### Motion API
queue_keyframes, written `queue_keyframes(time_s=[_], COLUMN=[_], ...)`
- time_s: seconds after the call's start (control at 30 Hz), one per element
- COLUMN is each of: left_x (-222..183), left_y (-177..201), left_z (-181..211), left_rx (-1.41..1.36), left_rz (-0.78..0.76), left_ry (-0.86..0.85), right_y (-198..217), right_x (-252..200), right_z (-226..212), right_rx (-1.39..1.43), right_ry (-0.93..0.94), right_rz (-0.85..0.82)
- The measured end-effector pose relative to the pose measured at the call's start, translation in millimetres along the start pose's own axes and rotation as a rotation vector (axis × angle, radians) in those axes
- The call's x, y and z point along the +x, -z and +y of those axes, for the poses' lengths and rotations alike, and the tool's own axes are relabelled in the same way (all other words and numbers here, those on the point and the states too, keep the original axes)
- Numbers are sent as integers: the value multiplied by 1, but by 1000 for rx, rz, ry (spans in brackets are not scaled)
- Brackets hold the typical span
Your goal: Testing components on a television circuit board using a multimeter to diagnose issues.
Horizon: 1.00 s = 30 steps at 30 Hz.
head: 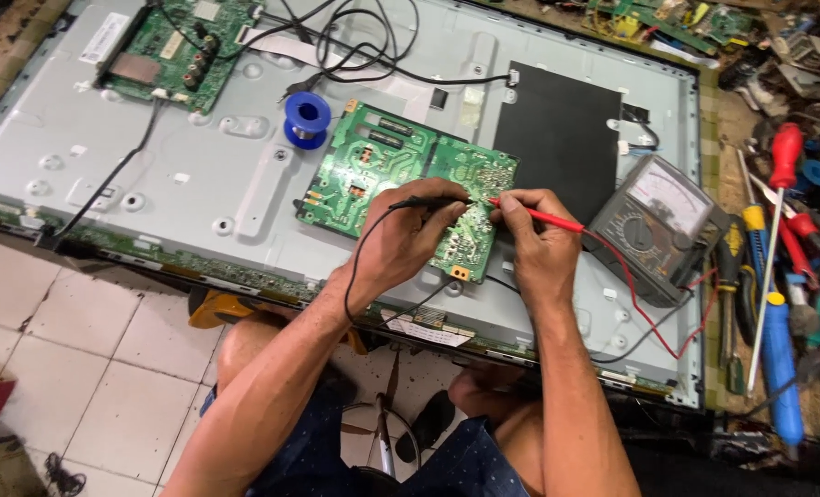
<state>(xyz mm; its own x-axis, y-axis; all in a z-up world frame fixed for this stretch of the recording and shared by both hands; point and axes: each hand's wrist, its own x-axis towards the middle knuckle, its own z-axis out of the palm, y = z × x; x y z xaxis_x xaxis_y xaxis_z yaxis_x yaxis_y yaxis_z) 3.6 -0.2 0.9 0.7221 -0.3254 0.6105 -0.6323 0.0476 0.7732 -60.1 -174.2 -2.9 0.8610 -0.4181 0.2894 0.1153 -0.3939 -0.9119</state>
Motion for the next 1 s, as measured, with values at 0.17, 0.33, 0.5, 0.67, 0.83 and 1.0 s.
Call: queue_keyframes(time_s=[0.17,0.33,0.5,0.67,0.83,1.0], left_x=[-1,1,0,1,0,-3], left_y=[2,2,2,2,3,1], left_z=[1,5,7,5,6,3], left_rx=[65,61,53,47,50,49], left_rz=[-39,-46,-43,-47,-53,-38], left_ry=[-5,8,14,25,47,54], right_y=[1,1,1,1,2,2], right_x=[0,-1,0,1,1,1], right_z=[-2,-8,-6,-4,-4,3], right_rx=[9,32,32,-9,-11,-4], right_ry=[-17,-19,-20,-17,-11,10], right_rz=[-4,-3,-5,-15,-19,-23])
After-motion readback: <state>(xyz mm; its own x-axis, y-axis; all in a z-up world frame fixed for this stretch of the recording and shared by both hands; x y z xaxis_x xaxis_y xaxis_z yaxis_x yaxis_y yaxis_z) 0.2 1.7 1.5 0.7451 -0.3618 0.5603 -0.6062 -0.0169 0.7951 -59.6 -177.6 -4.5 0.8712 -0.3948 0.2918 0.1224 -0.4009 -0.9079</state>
